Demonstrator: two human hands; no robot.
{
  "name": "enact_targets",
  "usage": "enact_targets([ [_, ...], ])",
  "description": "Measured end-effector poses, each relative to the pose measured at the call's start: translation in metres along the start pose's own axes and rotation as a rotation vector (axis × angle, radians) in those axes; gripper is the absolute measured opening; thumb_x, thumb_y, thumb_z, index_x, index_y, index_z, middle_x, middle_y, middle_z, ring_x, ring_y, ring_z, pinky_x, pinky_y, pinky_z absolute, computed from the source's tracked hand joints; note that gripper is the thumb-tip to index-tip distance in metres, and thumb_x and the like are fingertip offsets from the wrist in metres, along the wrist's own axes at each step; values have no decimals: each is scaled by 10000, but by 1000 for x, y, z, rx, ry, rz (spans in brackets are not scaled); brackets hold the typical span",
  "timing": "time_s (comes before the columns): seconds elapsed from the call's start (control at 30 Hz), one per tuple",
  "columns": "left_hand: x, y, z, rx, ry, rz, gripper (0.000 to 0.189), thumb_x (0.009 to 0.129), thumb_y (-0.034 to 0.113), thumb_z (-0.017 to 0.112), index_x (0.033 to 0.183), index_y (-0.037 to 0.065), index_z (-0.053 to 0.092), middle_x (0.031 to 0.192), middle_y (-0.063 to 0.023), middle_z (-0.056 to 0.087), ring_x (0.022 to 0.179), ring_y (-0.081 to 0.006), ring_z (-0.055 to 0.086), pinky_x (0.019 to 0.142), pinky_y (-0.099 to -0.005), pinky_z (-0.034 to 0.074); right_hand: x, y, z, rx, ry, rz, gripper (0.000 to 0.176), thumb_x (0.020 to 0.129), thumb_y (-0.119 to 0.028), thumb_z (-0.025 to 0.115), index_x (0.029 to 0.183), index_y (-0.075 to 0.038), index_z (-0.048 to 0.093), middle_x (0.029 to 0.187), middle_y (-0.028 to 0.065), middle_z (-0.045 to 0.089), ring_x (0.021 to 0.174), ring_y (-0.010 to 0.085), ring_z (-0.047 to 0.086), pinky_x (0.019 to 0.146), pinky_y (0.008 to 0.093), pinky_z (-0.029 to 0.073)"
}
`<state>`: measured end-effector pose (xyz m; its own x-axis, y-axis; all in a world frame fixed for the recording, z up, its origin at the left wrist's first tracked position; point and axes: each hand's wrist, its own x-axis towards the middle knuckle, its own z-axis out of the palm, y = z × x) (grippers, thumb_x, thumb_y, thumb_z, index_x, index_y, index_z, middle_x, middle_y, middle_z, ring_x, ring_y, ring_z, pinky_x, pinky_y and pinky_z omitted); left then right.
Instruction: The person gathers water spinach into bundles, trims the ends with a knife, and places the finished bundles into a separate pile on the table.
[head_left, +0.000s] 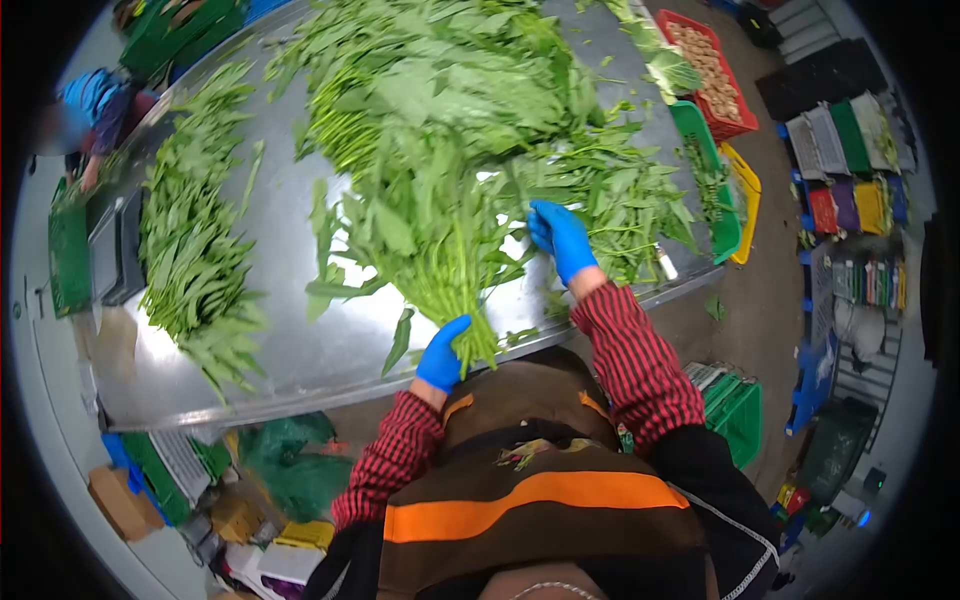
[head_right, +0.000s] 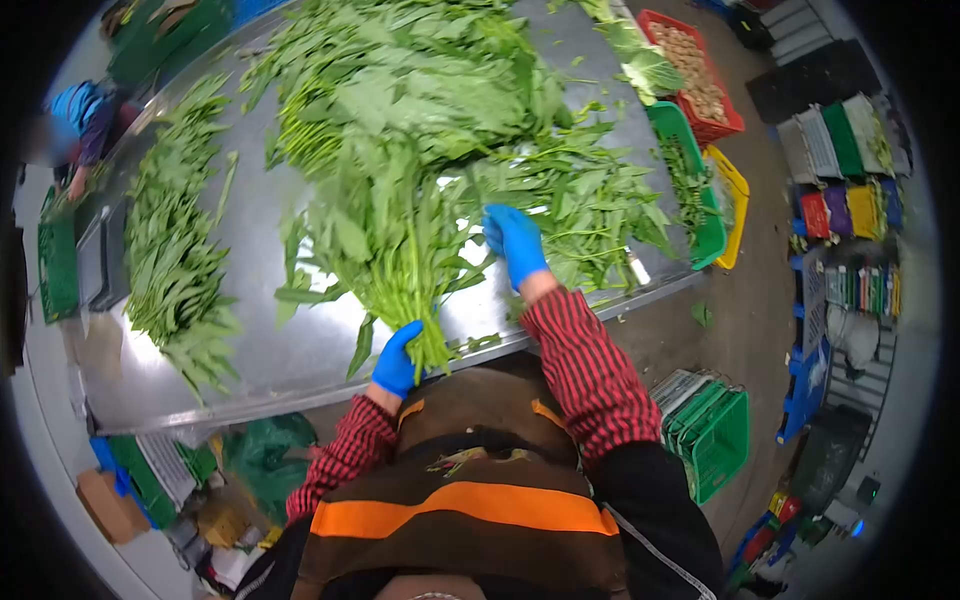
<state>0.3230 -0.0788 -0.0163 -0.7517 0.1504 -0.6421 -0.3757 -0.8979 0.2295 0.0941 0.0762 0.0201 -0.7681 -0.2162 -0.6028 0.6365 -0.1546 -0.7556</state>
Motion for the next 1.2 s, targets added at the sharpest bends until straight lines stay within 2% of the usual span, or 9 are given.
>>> enact_targets([
  [0.13, -1, -3, 8, -92, 115, 42, 379, 883, 199, 565, 1211, 12, 537, 1020, -109, 641, 909, -255, 629, 842, -399, 510, 94, -14, -12, 473, 109, 161, 170, 896, -305, 608, 915, -137, 598, 881, -5, 660, 818, 121, 624, 738, 314, 496],
  [0.37, -4, -3, 18, -156, 78, 81, 467, 870, 212, 557, 1293, 28, 485, 1029, -99, 642, 857, -246, 635, 808, -420, 526, 172, -15, -23, 541, 340, 215, 173, 911, -317, 565, 882, -150, 600, 724, -26, 623, 598, 113, 543, 601, 288, 454],
  [0.43, -6, -3, 26, -172, 99, 87, 461, 873, 218, 552, 1287, 27, 487, 1044, -118, 641, 890, -262, 638, 814, -435, 522, 177, 5, -54, 455, -139, 111, 172, 903, -332, 568, 853, -168, 579, 657, -35, 556, 558, 103, 499, 567, 272, 430],
  [0.5, -1, -10, 9, -170, 172, 95, 439, 878, 238, 555, 1255, 18, 506, 1056, -141, 636, 912, -292, 634, 835, -452, 511, 93, -35, -14, 207, 203, -58, 178, 905, -323, 564, 796, -183, 556, 618, -37, 499, 540, 87, 476, 534, 254, 398],
  [0.57, -3, -8, 9, -194, 100, 66, 426, 879, 251, 567, 1226, 8, 519, 1064, -158, 631, 934, -317, 625, 856, -460, 500, 43, -40, -33, -111, -130, -197, 205, 910, -301, 567, 760, -162, 551, 616, -33, 498, 532, 77, 461, 528, 237, 391],
  [0.77, -5, -4, 20, -255, 27, 71, 432, 888, 226, 580, 1245, -5, 504, 1116, -164, 617, 990, -309, 616, 907, -455, 483, -43, 9, -17, -662, -363, -38, 190, 857, -194, 675, 888, -12, 632, 726, 7, 620, 617, 71, 555, 567, 222, 459],
  [0.9, 2, -9, 7, -236, 4, 17, 425, 911, 190, 565, 1283, -1, 491, 1132, -154, 619, 1009, -267, 621, 905, -424, 501, -63, 68, 13, -411, -513, 150, 185, 842, -168, 677, 918, -6, 630, 742, 39, 638, 651, 93, 602, 607, 237, 504],
  [1.07, -2, -3, 12, 5, 31, 30, 410, 890, 181, 598, 1250, 3, 516, 1107, -151, 634, 971, -279, 638, 860, -410, 525, -71, 68, 25, -996, -438, -248, 207, 765, -287, 663, 826, -89, 670, 790, 114, 642, 696, 282, 626, 643, 367, 489],
  [1.2, -4, 1, 15, 113, 80, 43, 378, 841, 132, 645, 1193, 16, 572, 1060, -97, 653, 920, -205, 646, 812, -340, 530, -62, 67, 22, -1164, -465, -370, 208, 764, -284, 673, 808, -80, 679, 797, 114, 635, 713, 273, 618, 651, 361, 487],
])
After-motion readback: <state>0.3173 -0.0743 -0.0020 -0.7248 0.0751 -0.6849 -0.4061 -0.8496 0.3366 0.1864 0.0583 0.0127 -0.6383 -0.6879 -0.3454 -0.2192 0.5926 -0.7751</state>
